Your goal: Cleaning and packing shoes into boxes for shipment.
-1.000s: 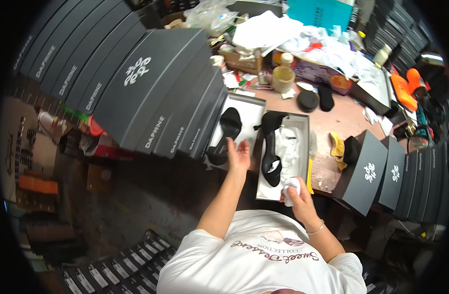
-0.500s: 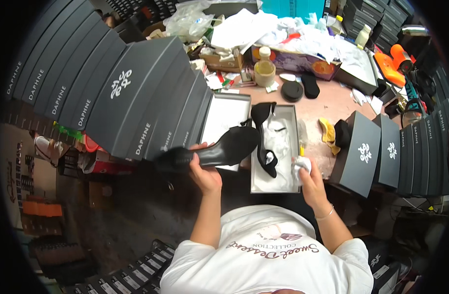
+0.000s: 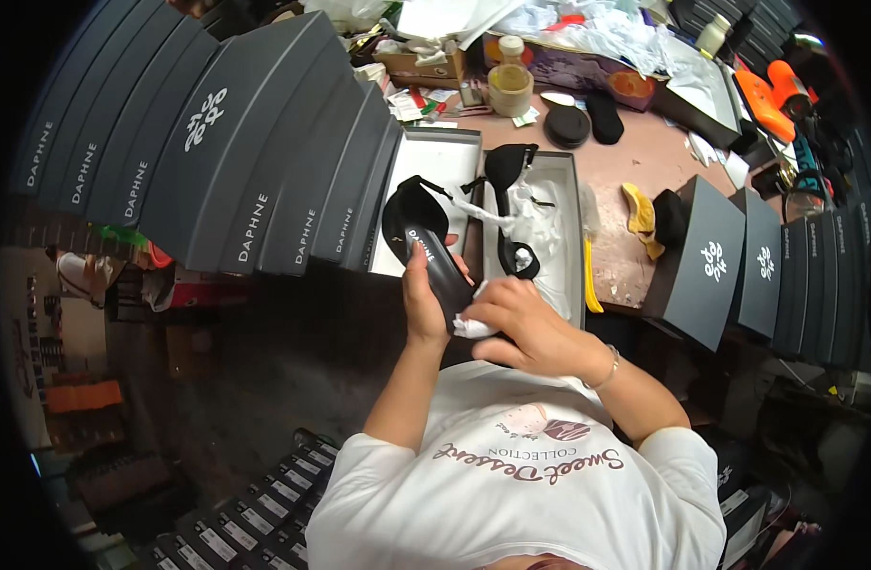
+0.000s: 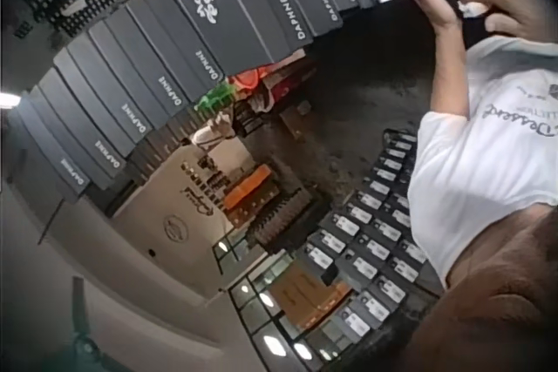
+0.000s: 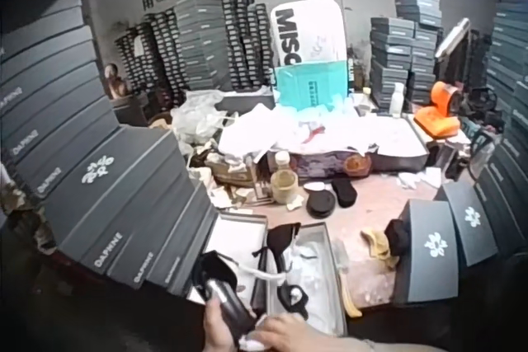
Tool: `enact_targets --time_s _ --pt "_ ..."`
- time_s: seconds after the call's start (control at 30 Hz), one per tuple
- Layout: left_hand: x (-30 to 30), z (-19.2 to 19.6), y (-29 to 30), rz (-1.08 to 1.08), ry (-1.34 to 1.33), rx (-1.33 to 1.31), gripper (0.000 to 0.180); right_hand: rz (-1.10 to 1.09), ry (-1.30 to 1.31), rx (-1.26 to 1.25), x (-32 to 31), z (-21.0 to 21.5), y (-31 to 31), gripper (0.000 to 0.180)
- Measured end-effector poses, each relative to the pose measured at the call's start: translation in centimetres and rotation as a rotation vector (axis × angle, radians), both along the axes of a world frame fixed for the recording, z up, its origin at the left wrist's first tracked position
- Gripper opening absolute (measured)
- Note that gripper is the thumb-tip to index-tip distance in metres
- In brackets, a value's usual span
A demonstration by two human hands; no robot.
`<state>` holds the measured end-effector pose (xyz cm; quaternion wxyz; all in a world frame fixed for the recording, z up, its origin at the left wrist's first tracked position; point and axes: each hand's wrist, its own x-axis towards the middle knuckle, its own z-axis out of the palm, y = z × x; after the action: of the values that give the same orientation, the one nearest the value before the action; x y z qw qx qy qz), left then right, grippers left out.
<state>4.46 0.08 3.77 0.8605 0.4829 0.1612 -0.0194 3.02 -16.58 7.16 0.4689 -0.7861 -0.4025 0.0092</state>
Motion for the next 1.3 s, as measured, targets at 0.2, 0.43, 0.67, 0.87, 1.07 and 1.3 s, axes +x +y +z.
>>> enact_targets --time_s 0.2,0.43,0.67,0.87,1.07,1.3 --pt "0.2 -1.1 -1.3 -0.031 0.149 -0.098 0.053 -0.050 0.057 -0.269 -0.7 0.2 0.4 0.044" --pt "0.9 -1.3 -0.3 -0.062 0.168 -0.102 0.058 0.003 0.065 -0.197 -0.1 -0.6 0.7 0.045" --pt "0.9 -1.4 1.3 -0.063 0.118 -0.084 0.060 -0.047 -0.010 -0.144 -1.0 -0.4 1.2 0.052" --pt "-0.5 -1.5 1.3 -0.106 0.188 -0.064 0.063 0.091 0.044 -0.050 -1.3 -3.0 2.2 0.037" --pt "-1.6 -3.2 1.9 -0.441 -0.321 -0.897 0.067 0.133 0.913 0.751 0.4 -3.5 1.5 0.034" --pt "3.5 2.2 2.1 0.068 -0.178 -0.559 0.041 -0.412 0.829 0.667 2.4 -5.8 -4.3 0.036"
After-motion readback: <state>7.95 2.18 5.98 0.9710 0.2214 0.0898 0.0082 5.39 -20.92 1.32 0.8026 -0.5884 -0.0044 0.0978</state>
